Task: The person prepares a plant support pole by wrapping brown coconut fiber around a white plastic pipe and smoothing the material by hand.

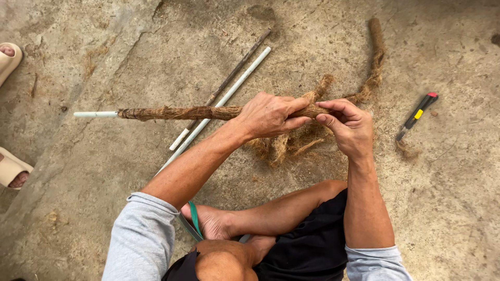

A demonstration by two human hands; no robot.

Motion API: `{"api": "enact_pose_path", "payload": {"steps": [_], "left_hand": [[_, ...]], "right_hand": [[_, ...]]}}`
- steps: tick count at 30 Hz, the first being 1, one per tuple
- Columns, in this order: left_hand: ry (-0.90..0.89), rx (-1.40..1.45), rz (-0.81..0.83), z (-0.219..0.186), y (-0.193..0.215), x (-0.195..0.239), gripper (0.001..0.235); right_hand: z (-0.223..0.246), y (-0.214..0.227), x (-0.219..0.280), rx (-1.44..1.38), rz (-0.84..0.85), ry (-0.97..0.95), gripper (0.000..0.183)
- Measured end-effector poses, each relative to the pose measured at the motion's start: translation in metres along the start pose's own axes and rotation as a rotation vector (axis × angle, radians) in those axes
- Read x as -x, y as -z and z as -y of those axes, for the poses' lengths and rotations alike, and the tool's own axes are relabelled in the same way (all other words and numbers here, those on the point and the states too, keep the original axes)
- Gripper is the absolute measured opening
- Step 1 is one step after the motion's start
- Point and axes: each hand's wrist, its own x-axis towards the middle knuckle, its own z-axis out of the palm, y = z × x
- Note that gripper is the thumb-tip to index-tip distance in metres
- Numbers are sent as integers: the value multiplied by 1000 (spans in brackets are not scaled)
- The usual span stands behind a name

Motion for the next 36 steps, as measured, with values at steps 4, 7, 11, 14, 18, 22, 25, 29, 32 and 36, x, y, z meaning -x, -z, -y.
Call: {"api": "enact_pose_path", "payload": {"steps": [4,7,11,14,18,22,25,29,32,36], "left_hand": [[13,-19,-7,5,-4,-2,36],[-36,-17,-21,7,-7,-2,36],[-97,-78,-38,5,-12,-4,36],[-96,-123,-33,4,-17,-2,34],[-85,-127,-34,7,-19,1,31],[-90,-137,-45,8,-22,1,32],[-47,-126,-11,9,-22,-1,31],[-67,-100,-77,10,-22,0,32],[-50,-106,-86,8,-24,3,31],[-43,-131,-138,6,-22,3,32]], "right_hand": [[4,-8,-5,-148,46,-76,40],[-1,-11,-1,-145,35,-88,43],[-14,-8,3,-105,5,-14,32],[-24,-5,6,-60,3,55,28],[-33,-7,8,-19,-29,59,26],[-34,-9,8,24,-65,54,27],[-32,-11,6,-40,-63,16,28],[-32,-9,3,-135,-19,-32,36],[-39,-8,4,-190,-20,-67,39],[-47,-10,0,-188,-49,13,33]]}}
